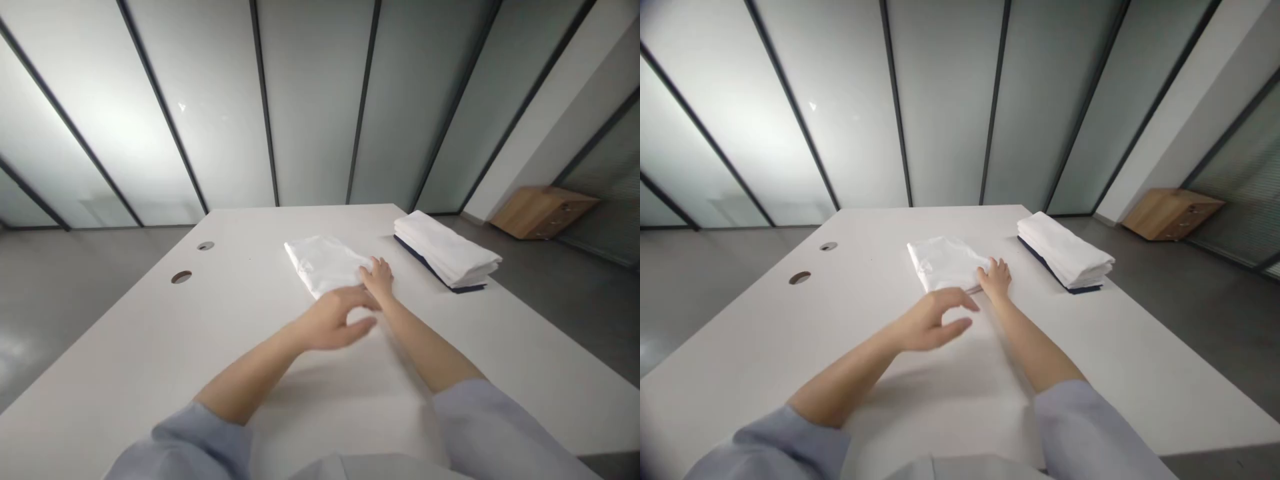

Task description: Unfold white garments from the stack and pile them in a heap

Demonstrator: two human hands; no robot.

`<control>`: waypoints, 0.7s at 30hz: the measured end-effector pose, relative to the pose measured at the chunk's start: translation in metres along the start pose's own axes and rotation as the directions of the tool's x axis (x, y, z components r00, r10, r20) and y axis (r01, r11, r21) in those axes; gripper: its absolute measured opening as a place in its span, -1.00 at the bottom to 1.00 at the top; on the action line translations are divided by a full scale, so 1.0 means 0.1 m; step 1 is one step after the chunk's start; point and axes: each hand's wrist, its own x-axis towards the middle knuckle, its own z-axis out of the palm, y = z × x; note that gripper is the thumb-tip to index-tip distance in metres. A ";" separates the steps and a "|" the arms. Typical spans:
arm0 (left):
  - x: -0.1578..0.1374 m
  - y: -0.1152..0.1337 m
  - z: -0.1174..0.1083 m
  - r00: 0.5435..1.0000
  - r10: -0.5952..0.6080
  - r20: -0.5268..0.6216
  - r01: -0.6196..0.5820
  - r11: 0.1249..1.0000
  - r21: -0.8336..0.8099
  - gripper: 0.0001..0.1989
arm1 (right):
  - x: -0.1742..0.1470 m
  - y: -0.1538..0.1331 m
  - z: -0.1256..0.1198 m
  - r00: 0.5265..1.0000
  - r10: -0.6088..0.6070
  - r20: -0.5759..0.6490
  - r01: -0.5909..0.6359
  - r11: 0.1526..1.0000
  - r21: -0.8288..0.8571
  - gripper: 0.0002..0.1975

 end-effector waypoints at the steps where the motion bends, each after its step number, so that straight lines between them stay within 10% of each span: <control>1: 0.07 -0.23 0.06 0.995 -0.073 -0.065 0.079 0.992 0.102 -0.67 | 0.02 0.02 -0.01 0.998 0.058 0.039 -0.057 0.998 -0.024 -0.51; 8: 0.01 -1.11 0.38 0.857 -0.484 -0.177 0.493 0.668 0.557 -0.46 | -0.02 -0.07 -0.07 0.992 -0.123 -0.022 0.125 0.969 0.212 -0.65; 11: -0.03 -1.11 0.36 0.809 -0.524 -0.267 0.565 0.567 0.599 -0.24 | -0.20 -0.24 -0.07 0.925 -0.379 -0.016 0.340 0.810 0.478 -0.73; 14: -0.06 -1.15 0.34 0.838 -0.488 -0.242 0.524 0.597 0.608 -0.47 | -0.40 -0.41 -0.07 0.838 -0.542 0.065 0.366 0.647 0.669 -0.68; 18: -0.06 -1.32 0.32 0.785 -0.540 -0.304 0.619 0.708 0.341 -0.64 | -0.44 -0.45 -0.06 0.885 -0.459 -0.081 0.377 0.603 0.703 -0.63; 21: -0.01 -1.51 0.22 0.522 -0.722 -0.453 0.653 0.680 -0.332 -0.53 | -0.31 -0.33 -0.05 0.932 -0.296 -0.207 0.358 0.678 0.642 -0.67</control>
